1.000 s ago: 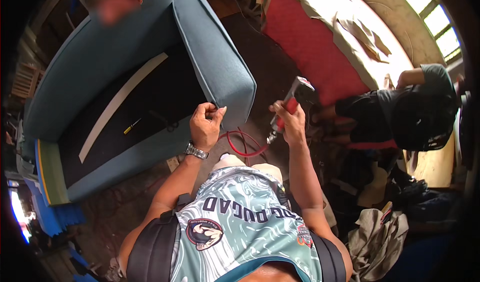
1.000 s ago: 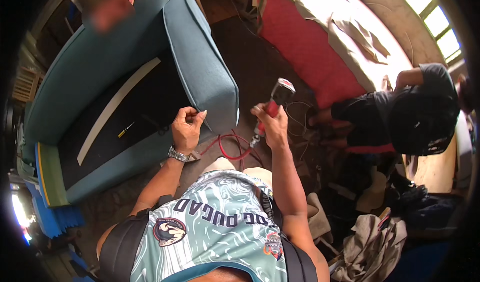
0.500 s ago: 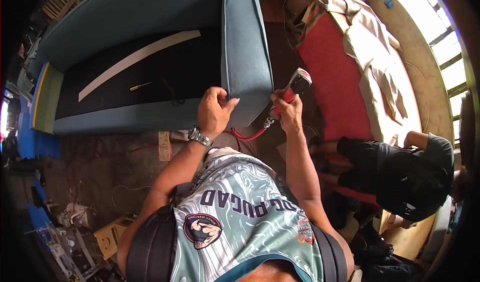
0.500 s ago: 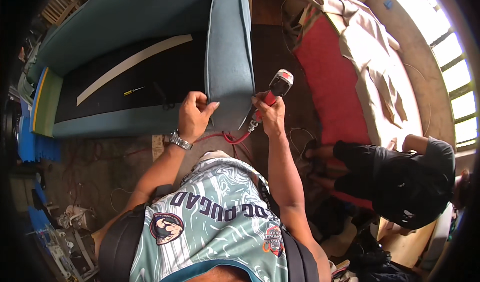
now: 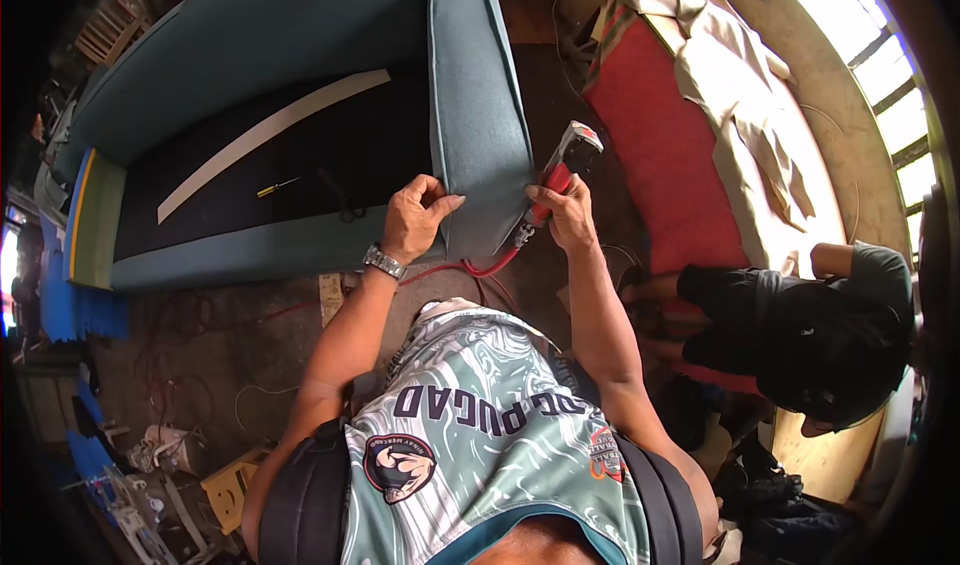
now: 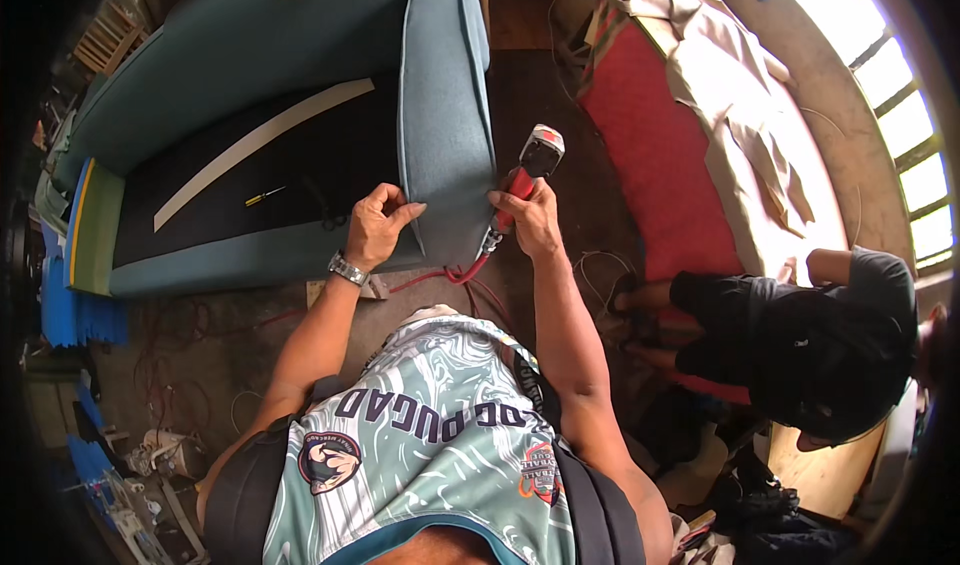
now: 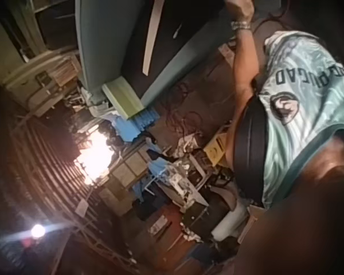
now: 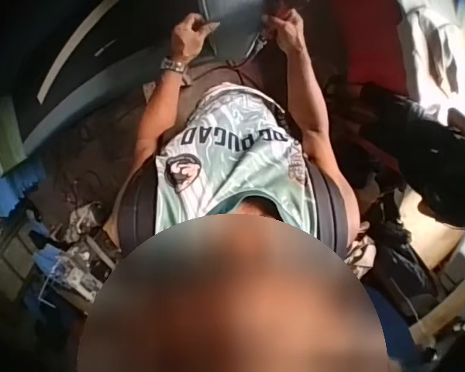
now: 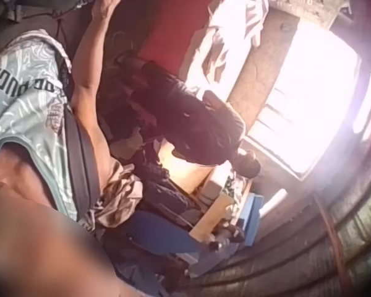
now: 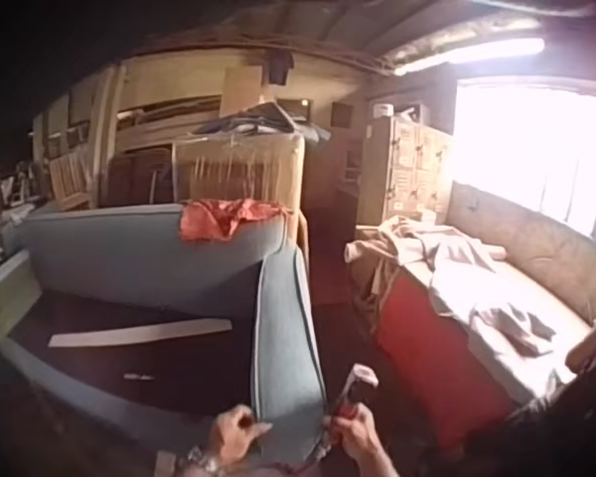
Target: The recorder is attaching fabric to the arm of a sofa using a pneumatic staple gun.
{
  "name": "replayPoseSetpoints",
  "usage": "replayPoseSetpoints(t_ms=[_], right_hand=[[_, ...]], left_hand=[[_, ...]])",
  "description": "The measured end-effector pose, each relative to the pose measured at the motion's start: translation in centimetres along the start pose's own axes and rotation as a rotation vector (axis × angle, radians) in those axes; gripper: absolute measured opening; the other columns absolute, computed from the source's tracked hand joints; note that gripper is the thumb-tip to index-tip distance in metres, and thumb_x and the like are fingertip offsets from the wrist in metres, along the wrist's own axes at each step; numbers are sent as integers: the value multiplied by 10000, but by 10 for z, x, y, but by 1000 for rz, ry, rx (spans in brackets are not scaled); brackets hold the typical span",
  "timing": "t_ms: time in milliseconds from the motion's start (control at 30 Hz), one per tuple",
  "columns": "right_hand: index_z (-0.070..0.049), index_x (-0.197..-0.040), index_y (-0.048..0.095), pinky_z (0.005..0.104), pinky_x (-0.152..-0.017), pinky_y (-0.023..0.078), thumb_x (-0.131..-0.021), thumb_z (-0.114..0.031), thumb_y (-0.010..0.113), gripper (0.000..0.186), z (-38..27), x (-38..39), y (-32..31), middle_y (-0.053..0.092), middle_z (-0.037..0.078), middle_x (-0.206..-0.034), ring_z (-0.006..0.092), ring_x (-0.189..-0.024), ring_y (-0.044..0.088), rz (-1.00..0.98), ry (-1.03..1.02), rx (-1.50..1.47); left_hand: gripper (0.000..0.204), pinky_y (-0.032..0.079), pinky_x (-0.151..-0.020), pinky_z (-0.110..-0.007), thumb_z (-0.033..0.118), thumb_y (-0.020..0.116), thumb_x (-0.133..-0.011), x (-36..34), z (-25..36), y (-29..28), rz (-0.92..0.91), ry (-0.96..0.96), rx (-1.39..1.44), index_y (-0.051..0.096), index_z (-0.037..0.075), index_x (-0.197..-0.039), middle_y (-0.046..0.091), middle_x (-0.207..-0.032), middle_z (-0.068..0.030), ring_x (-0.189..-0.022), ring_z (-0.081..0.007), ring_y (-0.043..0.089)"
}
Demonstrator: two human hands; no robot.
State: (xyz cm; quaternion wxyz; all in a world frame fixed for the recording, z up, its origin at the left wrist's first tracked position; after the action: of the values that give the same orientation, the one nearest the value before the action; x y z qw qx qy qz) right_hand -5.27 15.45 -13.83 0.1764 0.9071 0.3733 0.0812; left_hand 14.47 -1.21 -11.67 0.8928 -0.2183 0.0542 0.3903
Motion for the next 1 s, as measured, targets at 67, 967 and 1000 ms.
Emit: replayPoseSetpoints(t_ms=[67,967,1000], right_hand=[[-67,-917,586,284,-597,473,-769,-11,811,275,-2,2,2,578,-8,-771,106,-639,559,5,17,32],[-68,-1006,605,233,-588,432,-826,-39,659,191,-47,80,-83,592,-28,-828,63,-701,547,-50,64,390],[-70,-993,609,233,-606,438,-822,-49,688,190,-49,93,-100,597,-31,-833,61,-713,550,-28,98,397]], left_hand=[[291,470,-585,-292,206,819,-829,-8,-5,-3,-34,34,-11,584,34,-818,609,-692,-37,-630,-123,556],[571,319,-1158,-503,366,662,-941,-10,63,3,69,391,-668,510,10,-1362,459,-1489,-190,-1415,-398,382],[612,293,-1170,-510,423,636,-944,-15,69,14,-10,436,-781,504,15,-1380,440,-1508,-188,-1436,-390,353]])
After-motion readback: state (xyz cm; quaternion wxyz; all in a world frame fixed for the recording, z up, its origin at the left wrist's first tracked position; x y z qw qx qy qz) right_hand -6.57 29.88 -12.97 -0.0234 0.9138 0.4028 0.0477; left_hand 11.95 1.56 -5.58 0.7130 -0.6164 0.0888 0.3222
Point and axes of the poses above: each hand's wrist, its own x-axis away from the middle knuckle, its own y-axis out of the palm, z = x × y, the point moved 1 cm from there along -x, towards the middle knuckle
